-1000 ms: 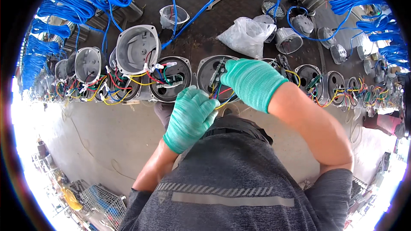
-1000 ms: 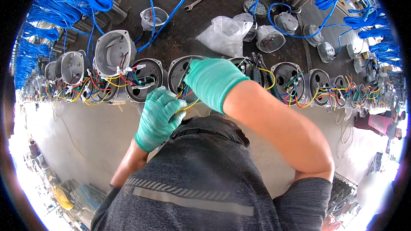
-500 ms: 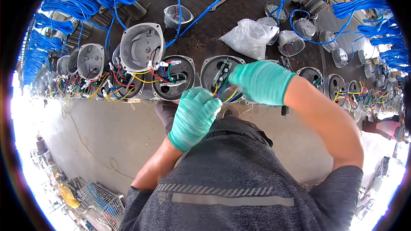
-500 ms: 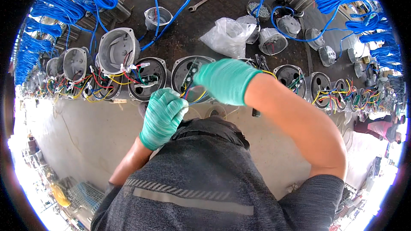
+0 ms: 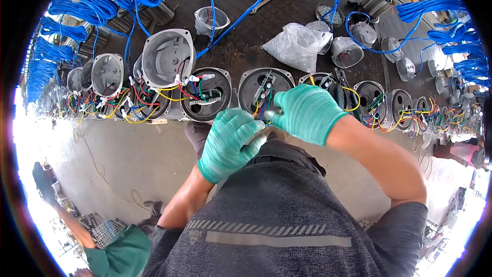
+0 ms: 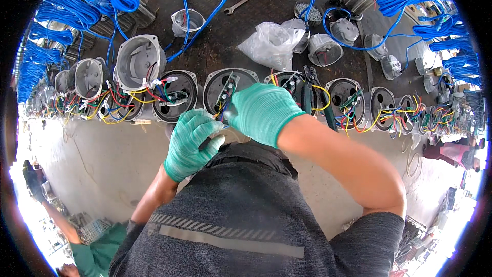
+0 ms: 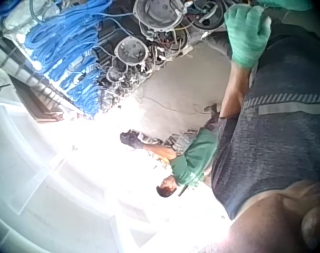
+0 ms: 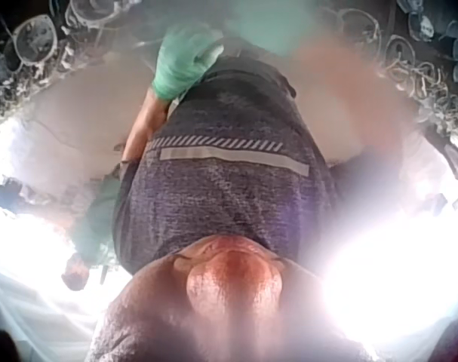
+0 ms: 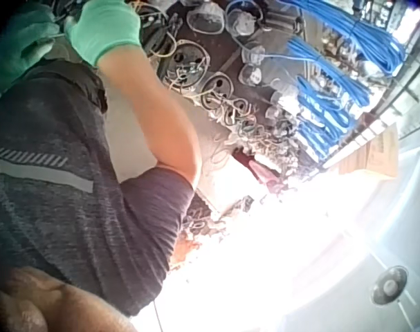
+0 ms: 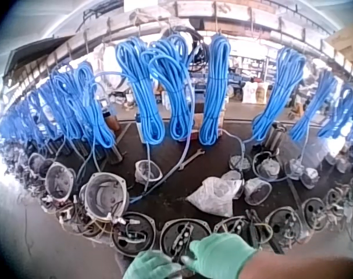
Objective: The person connects the electrical wires of motor assemblies by hand, attaching wire connectors and crimping them with a tool.
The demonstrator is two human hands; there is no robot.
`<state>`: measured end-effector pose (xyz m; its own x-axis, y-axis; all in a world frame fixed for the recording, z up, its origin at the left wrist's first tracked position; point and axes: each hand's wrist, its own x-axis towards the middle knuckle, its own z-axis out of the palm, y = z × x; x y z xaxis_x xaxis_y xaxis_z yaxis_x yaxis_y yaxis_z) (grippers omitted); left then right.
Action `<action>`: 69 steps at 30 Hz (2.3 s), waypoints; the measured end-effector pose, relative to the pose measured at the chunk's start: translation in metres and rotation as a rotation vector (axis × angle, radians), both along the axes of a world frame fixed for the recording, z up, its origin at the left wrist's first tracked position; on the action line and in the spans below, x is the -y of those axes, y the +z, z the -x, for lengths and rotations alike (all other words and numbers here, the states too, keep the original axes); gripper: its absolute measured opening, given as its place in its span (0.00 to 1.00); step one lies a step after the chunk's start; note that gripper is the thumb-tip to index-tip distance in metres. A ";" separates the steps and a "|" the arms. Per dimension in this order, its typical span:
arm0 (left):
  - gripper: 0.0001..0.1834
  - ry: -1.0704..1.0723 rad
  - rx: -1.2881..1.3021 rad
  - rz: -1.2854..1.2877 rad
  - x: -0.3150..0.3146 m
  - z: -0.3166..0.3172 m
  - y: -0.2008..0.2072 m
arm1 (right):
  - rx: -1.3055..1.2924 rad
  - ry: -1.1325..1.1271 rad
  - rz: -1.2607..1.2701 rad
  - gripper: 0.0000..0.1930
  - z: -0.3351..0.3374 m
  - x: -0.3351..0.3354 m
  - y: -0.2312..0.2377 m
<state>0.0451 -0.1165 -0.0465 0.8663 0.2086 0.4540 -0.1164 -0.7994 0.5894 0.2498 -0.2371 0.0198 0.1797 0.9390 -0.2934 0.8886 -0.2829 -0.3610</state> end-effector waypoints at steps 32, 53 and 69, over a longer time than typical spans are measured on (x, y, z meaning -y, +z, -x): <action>0.28 0.059 -0.057 0.124 -0.014 -0.064 0.051 | -0.188 -0.180 -0.188 0.12 -0.028 0.005 0.013; 0.10 0.059 -0.091 0.419 -0.026 -0.083 0.011 | -0.289 -0.159 -0.303 0.18 -0.059 0.030 0.012; 0.10 0.059 -0.028 0.285 -0.021 -0.091 0.008 | 0.334 0.175 -0.024 0.08 -0.061 0.021 0.043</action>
